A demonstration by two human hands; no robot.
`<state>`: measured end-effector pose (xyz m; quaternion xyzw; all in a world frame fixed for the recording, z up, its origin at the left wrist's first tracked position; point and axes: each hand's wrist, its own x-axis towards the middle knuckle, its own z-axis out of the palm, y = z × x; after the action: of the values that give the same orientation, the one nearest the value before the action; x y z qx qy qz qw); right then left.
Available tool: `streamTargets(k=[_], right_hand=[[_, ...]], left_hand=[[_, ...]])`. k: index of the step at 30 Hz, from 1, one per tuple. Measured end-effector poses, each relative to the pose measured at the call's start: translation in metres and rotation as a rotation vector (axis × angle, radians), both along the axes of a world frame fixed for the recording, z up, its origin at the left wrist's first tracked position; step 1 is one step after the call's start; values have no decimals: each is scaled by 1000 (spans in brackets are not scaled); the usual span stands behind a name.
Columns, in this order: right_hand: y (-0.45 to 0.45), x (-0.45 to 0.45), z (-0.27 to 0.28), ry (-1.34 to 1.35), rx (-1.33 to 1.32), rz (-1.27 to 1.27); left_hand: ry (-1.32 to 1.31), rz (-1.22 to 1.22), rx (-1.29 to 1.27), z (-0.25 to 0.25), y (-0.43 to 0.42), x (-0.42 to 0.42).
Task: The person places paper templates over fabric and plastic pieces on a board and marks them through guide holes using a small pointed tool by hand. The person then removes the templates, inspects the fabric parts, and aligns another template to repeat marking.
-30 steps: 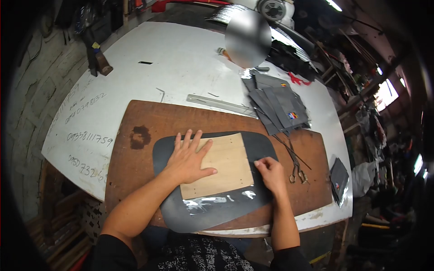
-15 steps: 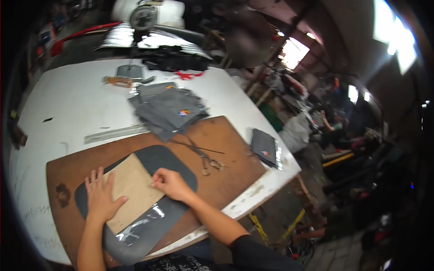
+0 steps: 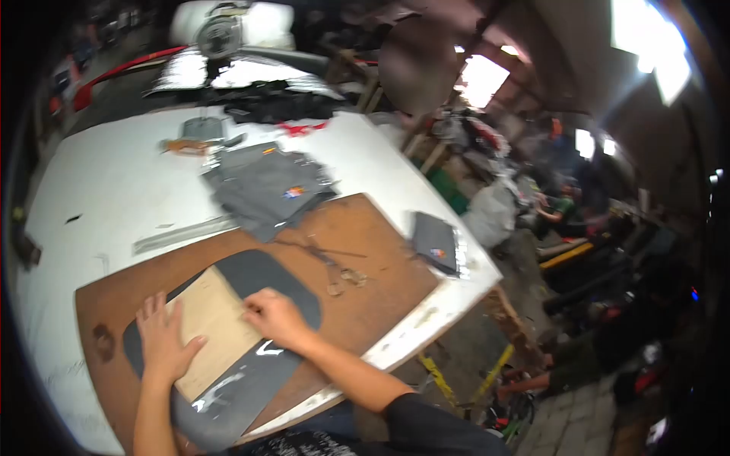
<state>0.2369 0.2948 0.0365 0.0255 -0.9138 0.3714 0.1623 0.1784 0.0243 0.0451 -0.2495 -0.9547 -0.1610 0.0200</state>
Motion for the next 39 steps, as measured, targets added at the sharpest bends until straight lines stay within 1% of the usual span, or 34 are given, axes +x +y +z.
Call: streamTargets(k=[1, 2, 3, 4, 5, 7, 9, 12, 13, 15, 19, 21, 22, 26, 39], right_hand=[[0, 1, 3, 24, 38, -16], [2, 3, 7, -25, 59, 11], [0, 4, 12, -55, 17, 5], [1, 1, 4, -53, -50, 6], [-1, 2, 16, -160, -128, 23], [4, -8, -3, -324, -414, 87], [-1, -9, 22, -424, -253, 76], [3, -15, 5, -395, -300, 120], [6, -16, 6, -399, -197, 114], [8, -16, 5, -378, -216, 117], [-1, -11, 17, -404, -397, 111], [-3, -11, 18, -430, -446, 99], [-2, -11, 13, -436, -513, 106], [-1, -9, 4, -437, -513, 109], [-5, -5, 10, -451, -521, 131]], left_hand=[[-17, -16, -12, 12, 2, 1], [-41, -20, -31, 22, 5, 2], [-42, -25, -56, 21, 5, 1], [5, -25, -82, 9, 1, -1], [7, -20, -114, 6, 0, -3], [21, -10, -66, -11, -7, -5], [42, -25, -11, -16, -7, -8], [88, -37, 64, -15, -17, -11], [96, -33, 75, -11, -21, -13], [109, -5, 90, -6, -39, -5], [98, 53, 129, 13, -70, 30], [60, 57, 157, 9, -81, 56], [34, 50, 171, 5, -84, 71], [5, 27, 170, -9, -85, 98], [13, 50, 190, -14, -83, 99]])
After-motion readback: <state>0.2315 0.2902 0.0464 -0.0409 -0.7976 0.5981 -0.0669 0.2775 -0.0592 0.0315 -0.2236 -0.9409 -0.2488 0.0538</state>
